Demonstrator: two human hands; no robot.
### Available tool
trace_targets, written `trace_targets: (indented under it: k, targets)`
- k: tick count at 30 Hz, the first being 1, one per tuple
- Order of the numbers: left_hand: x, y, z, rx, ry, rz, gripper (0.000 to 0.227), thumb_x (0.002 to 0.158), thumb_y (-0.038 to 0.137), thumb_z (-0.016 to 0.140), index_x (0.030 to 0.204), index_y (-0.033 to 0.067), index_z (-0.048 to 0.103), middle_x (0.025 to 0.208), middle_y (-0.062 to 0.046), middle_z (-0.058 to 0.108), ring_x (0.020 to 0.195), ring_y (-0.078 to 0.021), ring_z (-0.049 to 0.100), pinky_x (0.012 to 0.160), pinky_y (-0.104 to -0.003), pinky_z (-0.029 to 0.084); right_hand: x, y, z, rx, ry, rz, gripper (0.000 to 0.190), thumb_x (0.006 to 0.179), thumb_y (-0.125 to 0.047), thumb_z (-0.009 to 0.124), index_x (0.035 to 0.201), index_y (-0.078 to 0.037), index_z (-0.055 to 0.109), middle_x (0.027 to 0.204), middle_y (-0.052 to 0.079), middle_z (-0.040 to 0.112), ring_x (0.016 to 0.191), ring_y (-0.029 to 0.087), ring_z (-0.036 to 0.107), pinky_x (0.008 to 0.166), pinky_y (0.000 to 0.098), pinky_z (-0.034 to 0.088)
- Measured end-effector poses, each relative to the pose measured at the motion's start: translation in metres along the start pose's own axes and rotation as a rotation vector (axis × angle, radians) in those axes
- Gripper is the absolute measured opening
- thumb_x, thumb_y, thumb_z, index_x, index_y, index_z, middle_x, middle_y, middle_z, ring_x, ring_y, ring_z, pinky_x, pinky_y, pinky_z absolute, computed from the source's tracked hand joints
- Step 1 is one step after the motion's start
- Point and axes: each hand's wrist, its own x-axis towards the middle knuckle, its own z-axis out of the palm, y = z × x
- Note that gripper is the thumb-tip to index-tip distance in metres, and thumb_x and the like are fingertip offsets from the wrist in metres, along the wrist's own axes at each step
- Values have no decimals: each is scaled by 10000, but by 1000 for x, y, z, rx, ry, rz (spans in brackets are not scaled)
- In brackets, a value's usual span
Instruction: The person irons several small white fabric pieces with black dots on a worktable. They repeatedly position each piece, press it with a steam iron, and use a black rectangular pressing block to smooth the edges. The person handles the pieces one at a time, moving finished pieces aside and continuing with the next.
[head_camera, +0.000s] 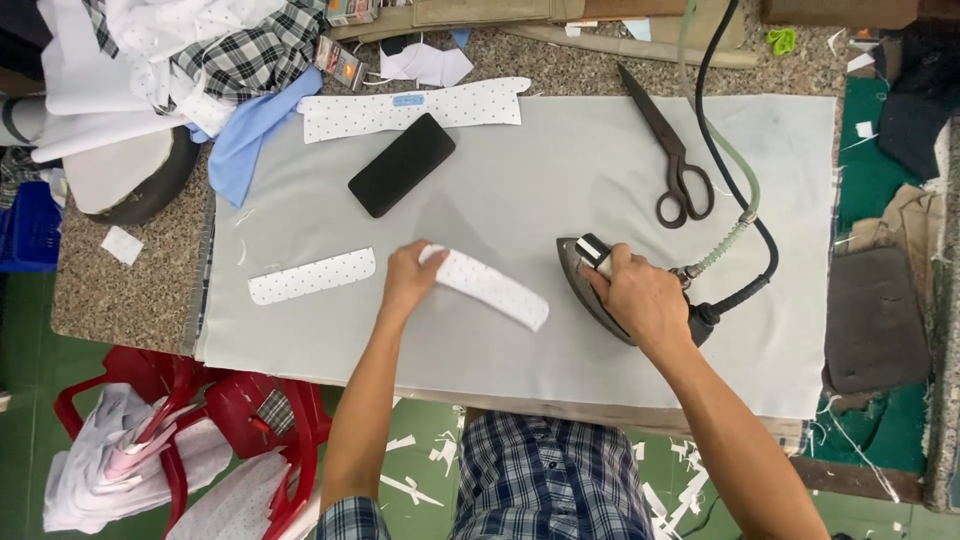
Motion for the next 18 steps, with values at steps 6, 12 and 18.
trace_targets:
  k: [6,12,18]
  targets:
    - [45,46,-34,290,243,162,599,894,276,825,1377,21,579,1298,-241,607,1184,-374,618,1010,-473,472,1,7,3,139,-83,26,505,1001,-522,528,1153,-48,616,866,154,736,841,351,772,729,452,609]
    - [-2,57,-92,732,573,789,459,926,217,773,1316,42,605,1357,-185,537,1317,-332,512,1086,-475,430,7,11,-16,371,-281,99,585,1001,-476,514,1419,-68,538,1125,216,733,1106,385,709,922,504,567]
    - [3,9,-173,1102,357,1420,197,981,119,515,1124,48,631,1313,-164,598,1255,-315,579,1097,-452,469,62,6,-45,374,-308,202,682,951,-565,556,1456,-107,569,1236,235,711,1181,410,668,988,498,535]
